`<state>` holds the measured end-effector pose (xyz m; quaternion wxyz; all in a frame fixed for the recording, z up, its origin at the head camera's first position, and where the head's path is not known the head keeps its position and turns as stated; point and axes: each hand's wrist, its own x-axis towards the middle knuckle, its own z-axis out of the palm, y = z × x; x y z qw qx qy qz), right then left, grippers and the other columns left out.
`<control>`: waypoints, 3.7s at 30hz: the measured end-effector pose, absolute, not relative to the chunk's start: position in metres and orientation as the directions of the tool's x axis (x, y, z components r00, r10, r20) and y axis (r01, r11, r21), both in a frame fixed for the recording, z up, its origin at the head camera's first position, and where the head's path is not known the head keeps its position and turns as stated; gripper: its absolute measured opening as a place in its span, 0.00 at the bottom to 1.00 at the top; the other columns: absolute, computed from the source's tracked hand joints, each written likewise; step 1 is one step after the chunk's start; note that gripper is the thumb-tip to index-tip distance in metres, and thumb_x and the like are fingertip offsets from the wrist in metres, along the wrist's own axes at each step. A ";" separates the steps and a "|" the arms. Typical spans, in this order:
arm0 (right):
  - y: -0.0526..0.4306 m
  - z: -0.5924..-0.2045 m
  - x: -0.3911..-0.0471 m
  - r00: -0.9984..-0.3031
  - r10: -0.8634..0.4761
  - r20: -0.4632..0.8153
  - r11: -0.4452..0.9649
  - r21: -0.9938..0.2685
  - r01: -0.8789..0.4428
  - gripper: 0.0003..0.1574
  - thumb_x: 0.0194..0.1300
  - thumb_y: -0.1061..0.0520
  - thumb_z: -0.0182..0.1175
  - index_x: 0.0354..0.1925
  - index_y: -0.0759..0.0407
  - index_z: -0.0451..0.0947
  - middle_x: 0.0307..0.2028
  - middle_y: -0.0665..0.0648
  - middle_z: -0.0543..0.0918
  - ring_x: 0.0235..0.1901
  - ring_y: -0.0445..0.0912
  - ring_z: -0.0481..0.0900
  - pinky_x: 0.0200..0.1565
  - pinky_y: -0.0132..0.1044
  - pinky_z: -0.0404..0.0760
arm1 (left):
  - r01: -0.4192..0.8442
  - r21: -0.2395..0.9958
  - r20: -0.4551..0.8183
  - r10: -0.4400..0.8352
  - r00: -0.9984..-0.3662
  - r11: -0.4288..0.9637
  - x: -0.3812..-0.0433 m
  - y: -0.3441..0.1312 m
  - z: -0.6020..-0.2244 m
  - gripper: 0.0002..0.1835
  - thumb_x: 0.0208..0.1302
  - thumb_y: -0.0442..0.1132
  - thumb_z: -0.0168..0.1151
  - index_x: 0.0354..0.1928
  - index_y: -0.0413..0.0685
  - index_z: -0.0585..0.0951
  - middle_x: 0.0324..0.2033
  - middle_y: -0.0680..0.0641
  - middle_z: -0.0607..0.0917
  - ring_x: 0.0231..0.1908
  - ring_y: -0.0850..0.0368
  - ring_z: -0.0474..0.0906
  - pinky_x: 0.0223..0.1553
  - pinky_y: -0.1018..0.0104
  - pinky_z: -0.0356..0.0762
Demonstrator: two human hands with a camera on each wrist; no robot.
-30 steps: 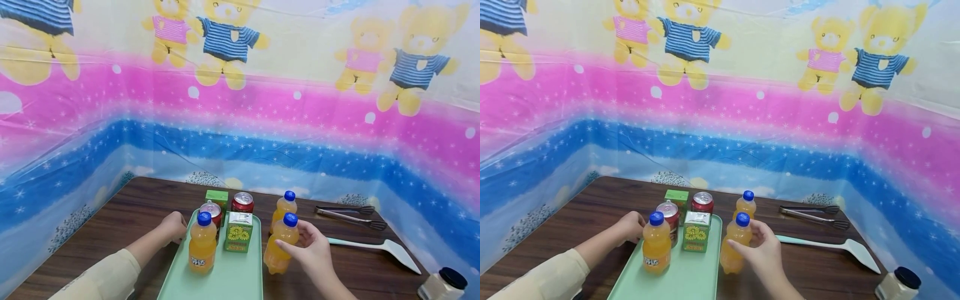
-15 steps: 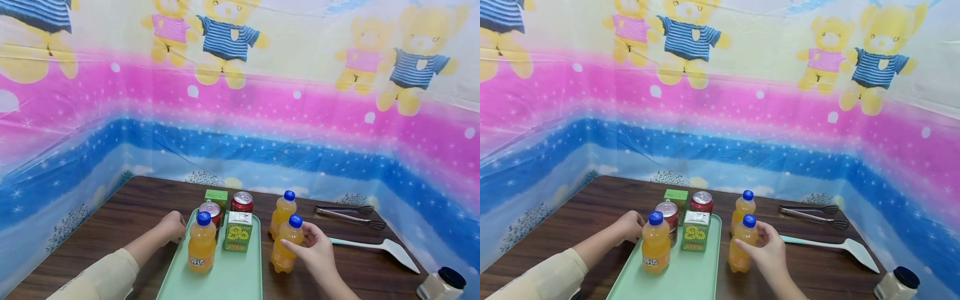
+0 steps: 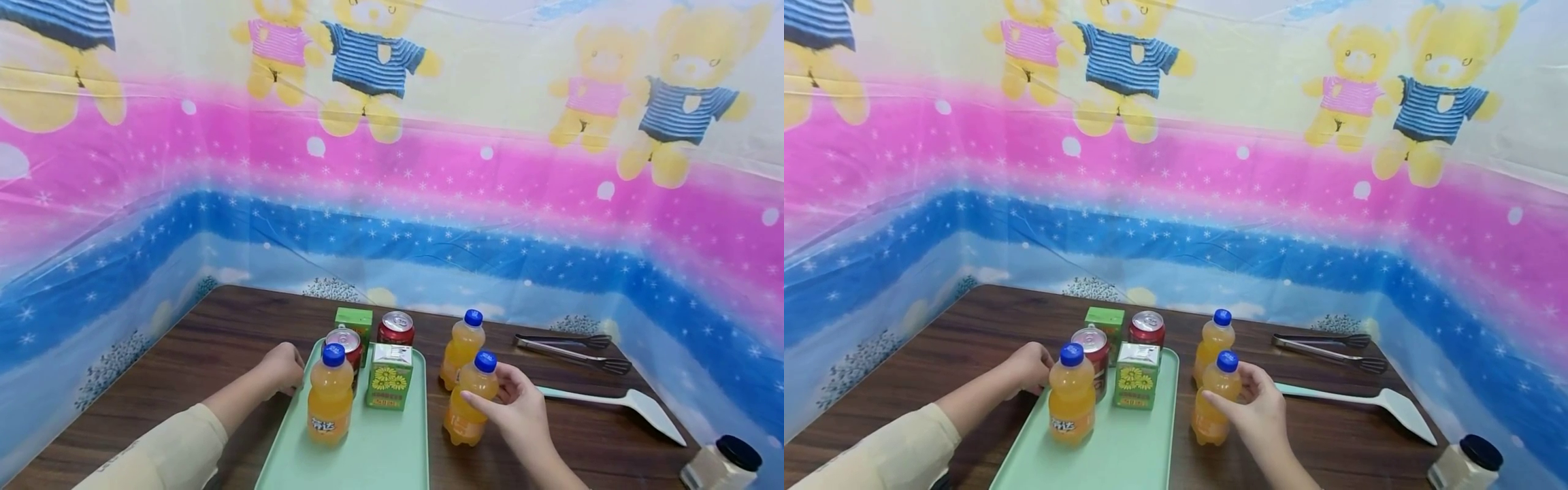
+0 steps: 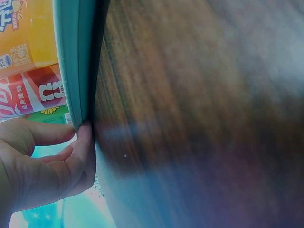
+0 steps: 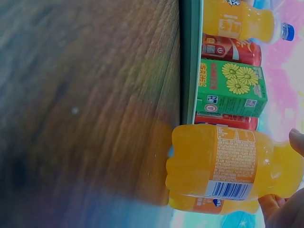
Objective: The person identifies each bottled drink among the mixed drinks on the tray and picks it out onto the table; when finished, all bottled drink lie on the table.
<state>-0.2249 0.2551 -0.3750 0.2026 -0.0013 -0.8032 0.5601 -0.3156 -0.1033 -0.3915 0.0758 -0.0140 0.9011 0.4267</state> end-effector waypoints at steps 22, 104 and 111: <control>0.256 -0.371 -0.224 -0.947 0.205 0.247 0.405 -0.902 -0.148 0.42 0.40 0.53 0.77 0.54 0.58 0.71 0.50 0.57 0.78 0.50 0.49 0.77 0.50 0.38 0.78 | -0.084 0.781 -0.148 0.052 -0.988 0.619 -0.317 -0.105 -0.392 0.08 0.48 0.19 0.58 0.33 0.28 0.75 0.28 0.39 0.76 0.27 0.50 0.78 0.27 0.60 0.83; 0.202 -0.356 -0.166 -0.960 0.208 0.190 0.268 -0.954 -0.131 0.38 0.43 0.55 0.75 0.52 0.61 0.72 0.49 0.58 0.79 0.50 0.50 0.77 0.50 0.37 0.78 | -0.064 0.776 -0.130 0.061 -0.990 0.628 -0.316 -0.104 -0.392 0.07 0.49 0.19 0.58 0.33 0.27 0.75 0.28 0.39 0.76 0.26 0.51 0.78 0.26 0.60 0.83; 0.192 -0.354 -0.170 -0.966 0.148 0.212 0.242 -0.955 -0.172 0.36 0.43 0.57 0.75 0.51 0.59 0.73 0.47 0.56 0.79 0.49 0.49 0.78 0.49 0.36 0.78 | -0.078 0.775 -0.142 0.052 -0.989 0.627 -0.317 -0.104 -0.393 0.08 0.48 0.19 0.58 0.33 0.28 0.75 0.29 0.39 0.76 0.26 0.51 0.78 0.26 0.60 0.83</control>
